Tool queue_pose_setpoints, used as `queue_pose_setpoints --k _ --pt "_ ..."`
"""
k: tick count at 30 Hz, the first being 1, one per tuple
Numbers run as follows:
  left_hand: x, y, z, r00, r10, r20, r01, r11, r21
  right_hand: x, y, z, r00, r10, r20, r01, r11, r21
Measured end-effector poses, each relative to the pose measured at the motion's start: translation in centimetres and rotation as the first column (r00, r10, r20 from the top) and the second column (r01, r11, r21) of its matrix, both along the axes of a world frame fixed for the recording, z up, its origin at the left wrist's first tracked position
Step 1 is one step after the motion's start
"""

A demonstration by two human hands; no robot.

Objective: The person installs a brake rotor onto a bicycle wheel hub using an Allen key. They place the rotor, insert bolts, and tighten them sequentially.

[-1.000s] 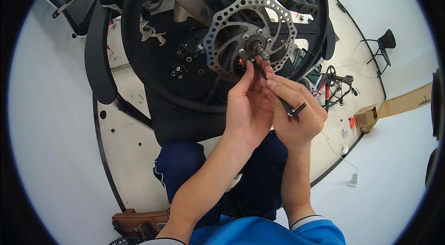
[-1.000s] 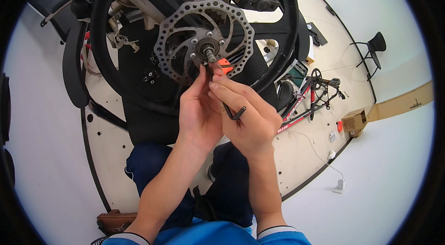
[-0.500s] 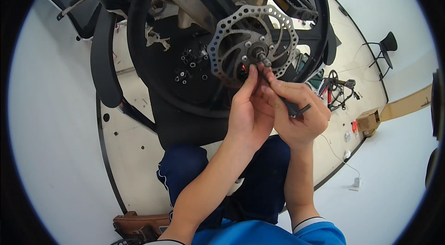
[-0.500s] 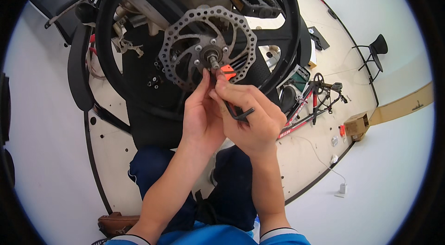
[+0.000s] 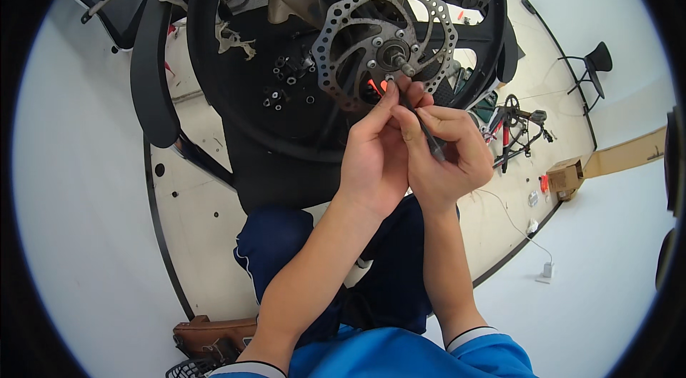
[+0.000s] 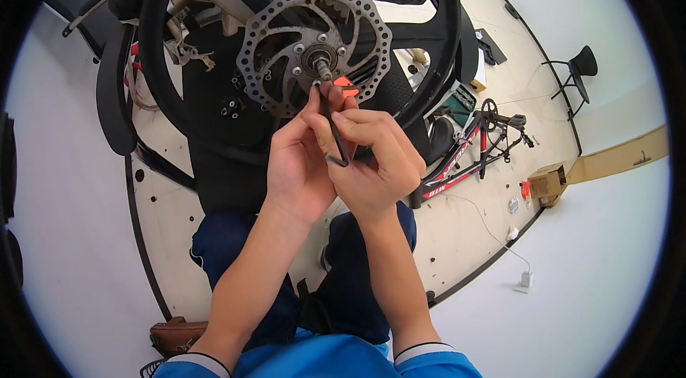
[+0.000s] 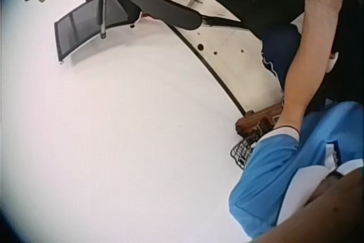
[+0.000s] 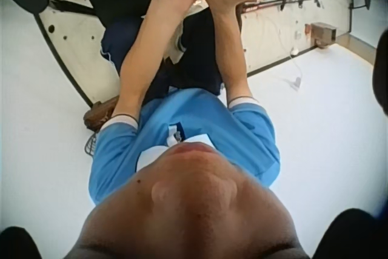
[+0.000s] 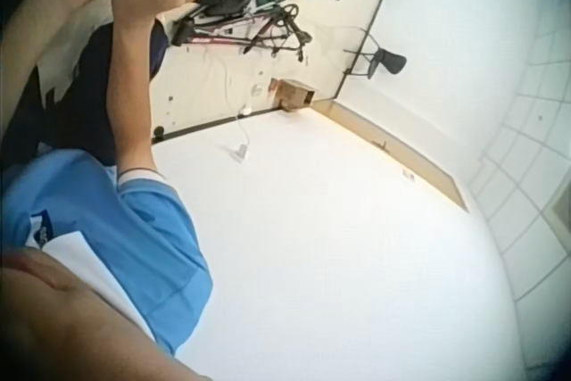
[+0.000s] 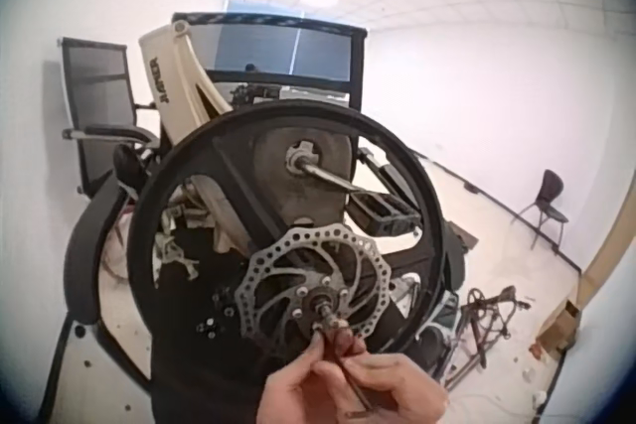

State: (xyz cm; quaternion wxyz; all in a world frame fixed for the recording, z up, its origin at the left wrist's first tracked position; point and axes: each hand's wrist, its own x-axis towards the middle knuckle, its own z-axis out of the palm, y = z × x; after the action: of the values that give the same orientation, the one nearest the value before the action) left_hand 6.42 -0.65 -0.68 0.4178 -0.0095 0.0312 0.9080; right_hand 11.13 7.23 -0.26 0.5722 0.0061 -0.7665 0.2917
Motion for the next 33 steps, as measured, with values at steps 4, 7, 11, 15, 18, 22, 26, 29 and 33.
queue_pose_setpoints --k 4,7,11,15,18,22,26,29,33 --pt "0.5 0.5 -0.4 0.999 -0.016 0.03 0.015 1.0 0.016 -0.5 -0.3 0.3 0.997 0.053 -0.063 -0.061 0.99 -0.129" --pt "0.7 0.5 -0.3 0.999 -0.02 0.039 0.019 1.0 0.013 0.0 -0.9 1.1 0.986 0.164 -0.002 -0.161 0.964 -0.211" --pt "0.5 0.5 -0.2 0.999 -0.015 0.043 0.014 1.0 0.013 0.6 0.5 0.1 0.948 0.308 0.074 -0.301 0.949 -0.095" --pt "0.1 0.1 0.2 0.997 -0.029 0.074 0.031 0.999 -0.016 0.1 0.3 -0.2 0.964 0.263 0.031 -0.257 0.958 -0.127" --pt "0.0 -0.6 0.2 0.999 -0.031 -0.009 0.031 0.999 0.009 -0.3 0.0 -0.2 0.977 0.21 -0.023 -0.21 0.953 -0.219" --pt "-0.3 -0.6 -0.1 0.996 -0.03 -0.089 0.023 0.996 -0.084 -0.1 0.2 0.2 0.98 0.196 0.026 -0.185 0.955 -0.234" --pt "-0.4 -0.1 -0.6 0.998 -0.049 -0.045 0.046 0.997 -0.066 -0.2 0.0 0.2 0.978 0.199 0.056 -0.187 0.967 -0.172" --pt "0.5 0.2 0.6 1.0 -0.02 0.003 0.02 0.993 -0.116 0.3 0.4 0.6 0.983 0.16 0.089 -0.162 0.986 0.022" --pt "0.0 -0.1 -0.4 0.997 -0.062 0.042 0.064 0.997 -0.05 -0.1 0.4 0.0 0.973 0.223 0.054 -0.217 0.971 -0.097"
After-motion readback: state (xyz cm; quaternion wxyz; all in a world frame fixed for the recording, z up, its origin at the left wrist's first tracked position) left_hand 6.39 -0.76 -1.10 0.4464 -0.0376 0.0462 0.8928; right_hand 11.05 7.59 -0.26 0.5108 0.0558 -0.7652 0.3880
